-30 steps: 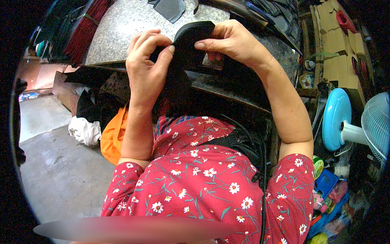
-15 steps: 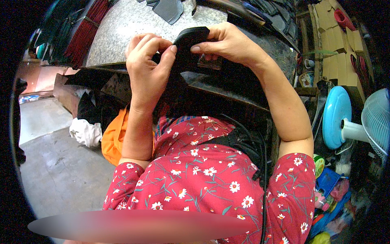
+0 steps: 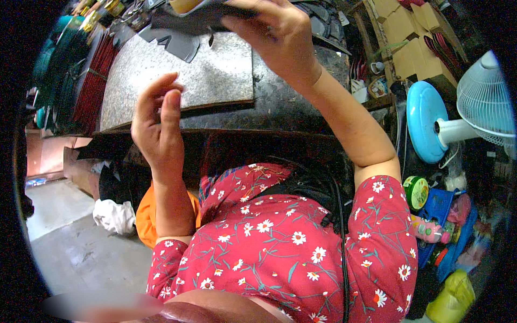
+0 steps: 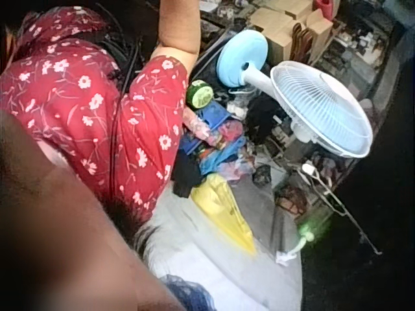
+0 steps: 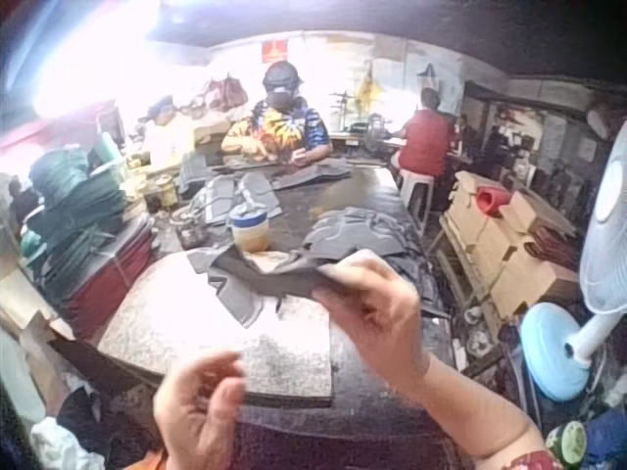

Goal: The person repeatedly cuts dark leather pieces using blue-handled scissors, then uses a hammer to tap the edges of each piece. The person handles multiple leather pieces one at a time, cutting and hammering them in sequence.

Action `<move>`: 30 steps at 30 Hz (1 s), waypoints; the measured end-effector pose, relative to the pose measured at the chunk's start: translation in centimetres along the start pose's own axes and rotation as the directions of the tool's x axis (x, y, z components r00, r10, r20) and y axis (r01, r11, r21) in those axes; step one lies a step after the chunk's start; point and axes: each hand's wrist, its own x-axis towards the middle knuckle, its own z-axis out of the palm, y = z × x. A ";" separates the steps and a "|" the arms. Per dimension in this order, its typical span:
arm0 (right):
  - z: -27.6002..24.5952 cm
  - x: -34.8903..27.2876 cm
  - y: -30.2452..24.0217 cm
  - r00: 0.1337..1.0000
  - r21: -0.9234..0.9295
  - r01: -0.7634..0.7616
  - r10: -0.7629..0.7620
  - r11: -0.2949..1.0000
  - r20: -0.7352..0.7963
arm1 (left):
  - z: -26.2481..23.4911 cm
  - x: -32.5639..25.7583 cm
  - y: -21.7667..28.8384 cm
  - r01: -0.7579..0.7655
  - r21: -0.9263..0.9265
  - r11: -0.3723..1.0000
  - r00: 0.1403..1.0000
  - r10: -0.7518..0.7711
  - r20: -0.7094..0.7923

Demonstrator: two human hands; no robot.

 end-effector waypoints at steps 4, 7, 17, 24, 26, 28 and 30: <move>-0.1 -0.9 -1.5 0.823 -0.316 0.500 -0.328 0.806 0.464 | 2.1 -1.0 0.0 0.411 -0.563 0.717 0.910 -0.292 0.293; -0.5 -2.8 -1.4 0.780 -0.273 0.445 -0.220 0.853 0.586 | 3.2 -1.3 -1.1 0.516 -0.525 0.677 0.852 -0.343 0.395; -13.4 -4.1 8.6 0.662 -0.900 0.010 0.672 0.435 0.332 | 0.9 -1.5 -3.7 0.290 -0.041 0.956 0.955 -0.286 0.075; -15.0 -5.3 10.2 0.733 -0.756 -0.078 0.551 0.650 0.398 | 1.0 -1.6 -4.3 -0.247 0.198 0.949 0.968 0.250 0.009; -15.5 -4.6 9.2 0.762 -0.654 -0.235 0.554 0.719 0.335 | 0.9 -1.4 -4.5 -0.376 0.218 0.901 0.923 0.384 0.009; -16.1 -3.6 7.8 0.628 -0.430 -0.614 0.740 0.662 0.242 | 0.8 -1.4 -4.4 -0.323 0.188 0.928 0.943 0.331 -0.015; -15.7 -2.8 6.4 0.544 -0.097 -0.819 0.819 0.566 0.183 | 0.8 -1.6 -4.1 -0.035 0.004 0.999 0.999 0.035 -0.013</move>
